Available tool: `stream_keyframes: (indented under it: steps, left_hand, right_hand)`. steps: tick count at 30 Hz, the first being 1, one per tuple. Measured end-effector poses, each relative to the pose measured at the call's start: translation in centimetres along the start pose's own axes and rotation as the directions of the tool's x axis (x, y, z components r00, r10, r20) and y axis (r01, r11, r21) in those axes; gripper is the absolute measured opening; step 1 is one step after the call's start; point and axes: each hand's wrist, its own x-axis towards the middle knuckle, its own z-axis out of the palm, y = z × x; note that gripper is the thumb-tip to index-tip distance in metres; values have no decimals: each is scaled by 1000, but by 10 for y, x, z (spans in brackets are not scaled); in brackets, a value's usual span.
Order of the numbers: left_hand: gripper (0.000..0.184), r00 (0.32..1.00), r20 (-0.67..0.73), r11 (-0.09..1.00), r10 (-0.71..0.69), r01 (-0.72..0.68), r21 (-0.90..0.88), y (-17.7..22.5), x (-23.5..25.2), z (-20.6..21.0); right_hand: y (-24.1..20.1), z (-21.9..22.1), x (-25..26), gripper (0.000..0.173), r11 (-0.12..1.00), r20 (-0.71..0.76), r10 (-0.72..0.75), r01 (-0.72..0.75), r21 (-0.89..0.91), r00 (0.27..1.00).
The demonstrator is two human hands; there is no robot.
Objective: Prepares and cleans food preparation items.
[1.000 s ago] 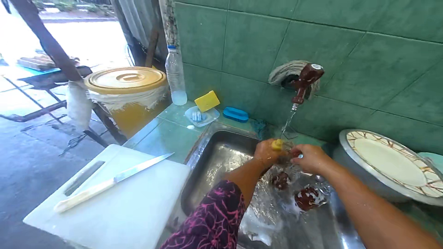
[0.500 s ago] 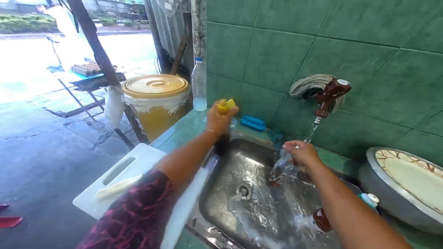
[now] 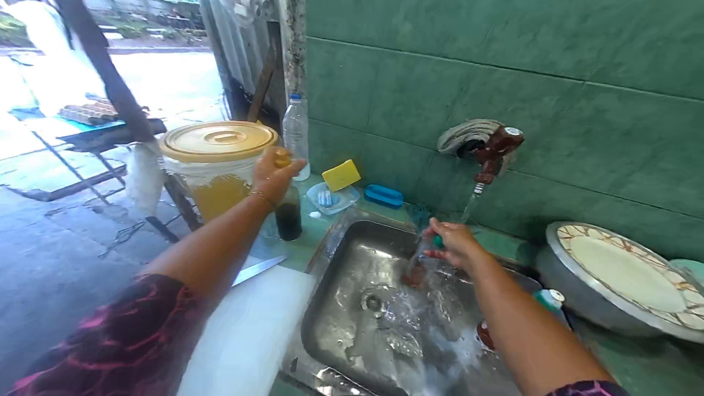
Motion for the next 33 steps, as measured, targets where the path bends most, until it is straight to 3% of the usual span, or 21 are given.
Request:
stream_keyframes:
  steps: [4,6,8,9,10,11,13,14,16,17,19,21,24,26,30,33]
  left_hand:
    - [54,974,-65,932,215,-185,312,56,-10,1]
    - [44,922,0,881,388,-371,292,77,-23,24]
    - [26,862,195,865,468,-492,98,83,-50,70]
    - [22,842,365,904,397,-428,5,82,-69,98]
    - [26,786,569,961,244,-275,-32,81,-90,126]
    - [33,689,717,993,101,-114,-30,74,-107,157]
    - [50,551,831,987,-73,159,-18,56,-139,215]
    - [55,542,833,969,-108,244,-33,52,-150,236]
    - [59,610,784,948,-113,303,-100,52,-162,261]
    - [57,646,758,956,-92,271,-115,53,-162,267]
    - [48,709,703,980,-56,172,-96,55,-159,280]
    - [43,759,650,992,-35,105,-70,57,-158,291]
    - [38,821,571,979,-13,125,-158,55,-160,302]
    - [39,816,578,976,-14,137,-171,55,-162,300]
    - [29,799,597,984,-78,156,-81,55,-161,293]
    - [20,807,589,989,-42,119,-92,47,-157,293]
  right_hand:
    - [-5,1,-4,53,982,-37,56,-48,181,998]
    - [-5,1,0,48,947,-43,79,-61,314,996]
    - [-4,1,1,45,907,-27,95,-76,414,995]
    - [-3,0,0,47,889,-13,100,-84,449,995]
    - [-1,0,-2,52,879,11,96,-90,468,995]
    - [-2,1,-4,55,882,14,88,-85,463,996]
    - [-1,1,-7,53,919,27,56,-62,389,998]
    - [0,-1,-9,49,953,39,26,-37,300,999]
    - [1,-10,-13,45,998,77,-57,59,-31,995]
    - [0,-15,-14,46,966,110,-95,119,-230,989]
    - [-1,-27,-13,48,785,132,-184,227,-576,974]
    - [-3,-35,-15,57,615,53,-253,203,-762,966]
    - [-10,-36,-21,58,549,-12,-352,196,-813,936]
    - [-13,-32,-20,44,523,30,-304,193,-830,952]
    - [-20,-24,-12,37,456,108,-189,184,-871,976]
    - [-20,-20,-12,32,393,176,-231,257,-883,957]
